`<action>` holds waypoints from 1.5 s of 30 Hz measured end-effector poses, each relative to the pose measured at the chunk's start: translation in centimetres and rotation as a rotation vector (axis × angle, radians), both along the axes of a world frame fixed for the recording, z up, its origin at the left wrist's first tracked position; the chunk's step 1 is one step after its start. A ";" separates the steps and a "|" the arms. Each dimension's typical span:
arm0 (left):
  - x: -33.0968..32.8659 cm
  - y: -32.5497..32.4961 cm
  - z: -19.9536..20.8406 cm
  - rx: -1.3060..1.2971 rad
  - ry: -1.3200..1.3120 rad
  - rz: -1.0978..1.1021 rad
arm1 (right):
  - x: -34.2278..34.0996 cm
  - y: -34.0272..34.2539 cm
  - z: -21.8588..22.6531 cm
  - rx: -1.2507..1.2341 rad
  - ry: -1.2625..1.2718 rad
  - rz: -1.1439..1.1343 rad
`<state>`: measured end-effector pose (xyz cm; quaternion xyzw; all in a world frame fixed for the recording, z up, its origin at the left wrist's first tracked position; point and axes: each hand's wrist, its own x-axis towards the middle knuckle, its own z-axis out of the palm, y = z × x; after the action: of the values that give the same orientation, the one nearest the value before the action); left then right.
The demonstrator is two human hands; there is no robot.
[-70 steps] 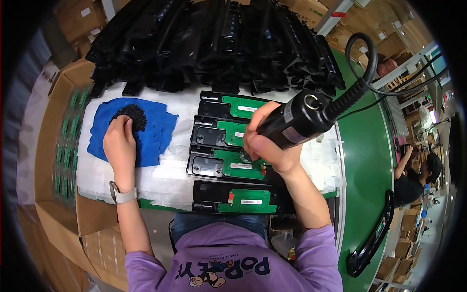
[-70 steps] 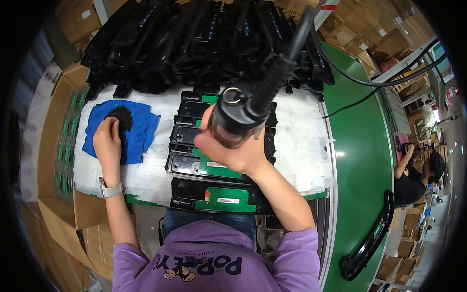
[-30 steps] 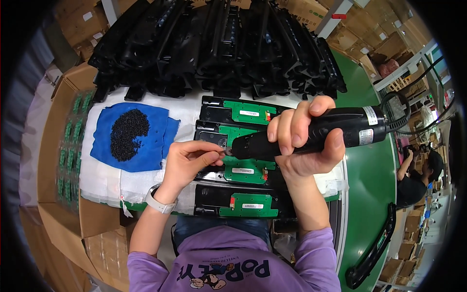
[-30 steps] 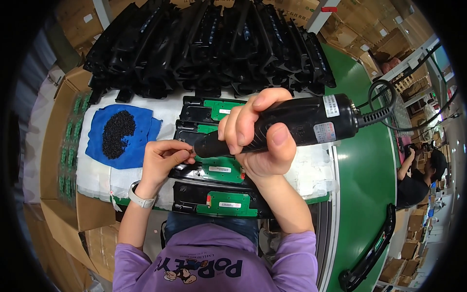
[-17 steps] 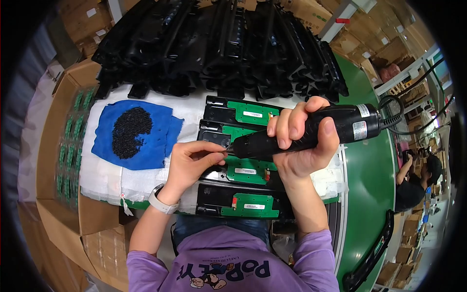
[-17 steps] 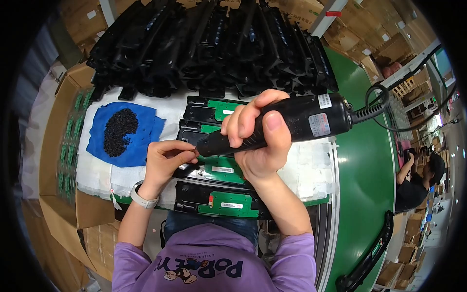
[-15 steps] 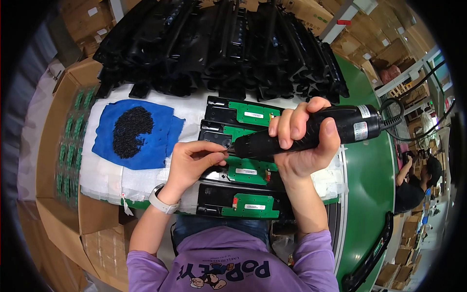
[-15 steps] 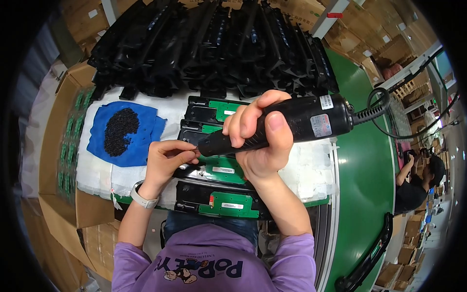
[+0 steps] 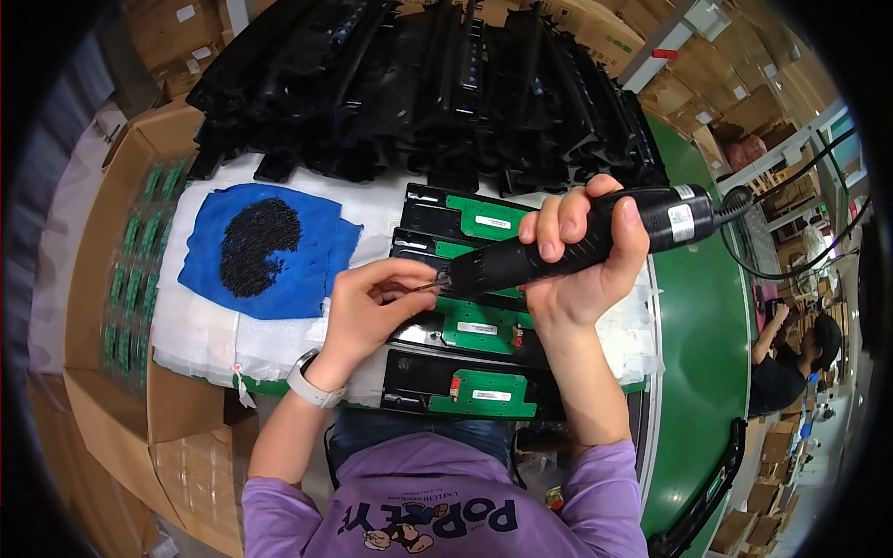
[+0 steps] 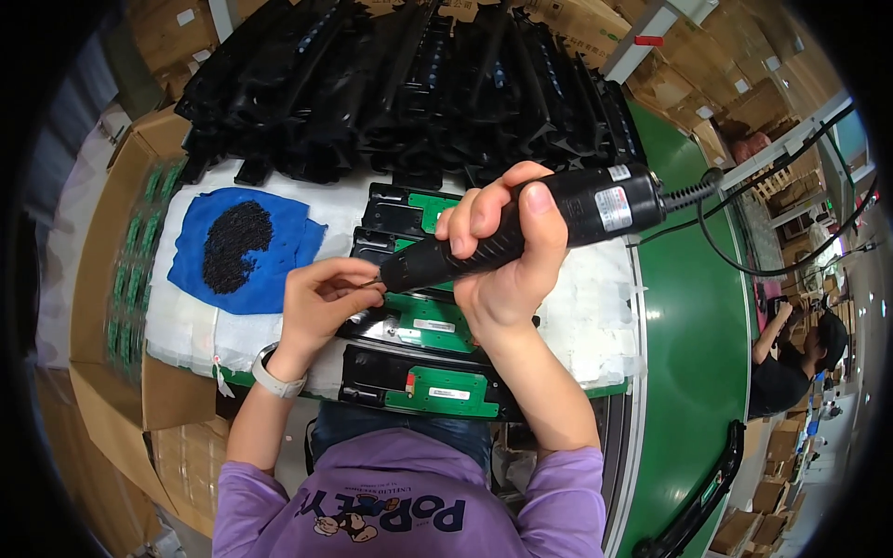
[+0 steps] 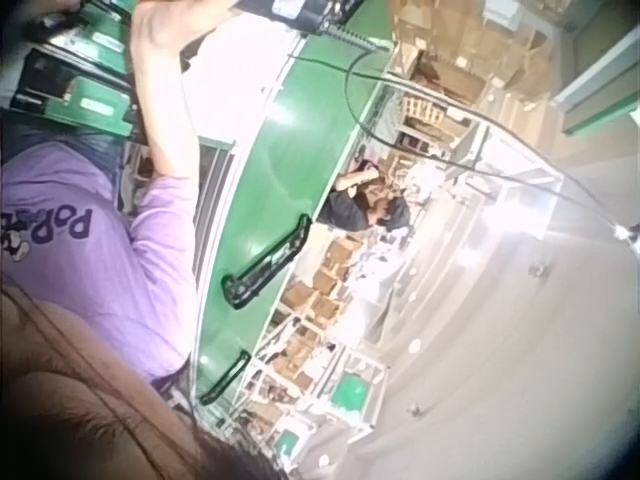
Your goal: The worker is assembling printer toner cartridges by inserting green plastic components into the black housings and using an electric screwdriver to secure them with screws.
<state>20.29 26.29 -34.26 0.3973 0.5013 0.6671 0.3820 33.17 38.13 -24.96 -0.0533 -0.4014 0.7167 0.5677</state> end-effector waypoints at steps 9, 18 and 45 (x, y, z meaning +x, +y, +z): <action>-0.7 0.3 -1.1 -0.056 0.128 0.299 | -0.5 -0.3 -0.8 0.310 -0.484 0.212; -0.1 0.5 -0.9 -0.072 0.147 0.225 | -1.9 -0.9 -2.5 0.406 -0.523 0.214; -0.6 -0.1 0.5 -0.120 -0.109 -0.061 | -0.1 1.7 -0.7 0.266 0.061 0.289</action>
<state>19.67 26.24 -33.74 0.3521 0.5065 0.6444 0.4520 33.11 39.81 -25.62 0.1020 -0.4787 0.7325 0.4731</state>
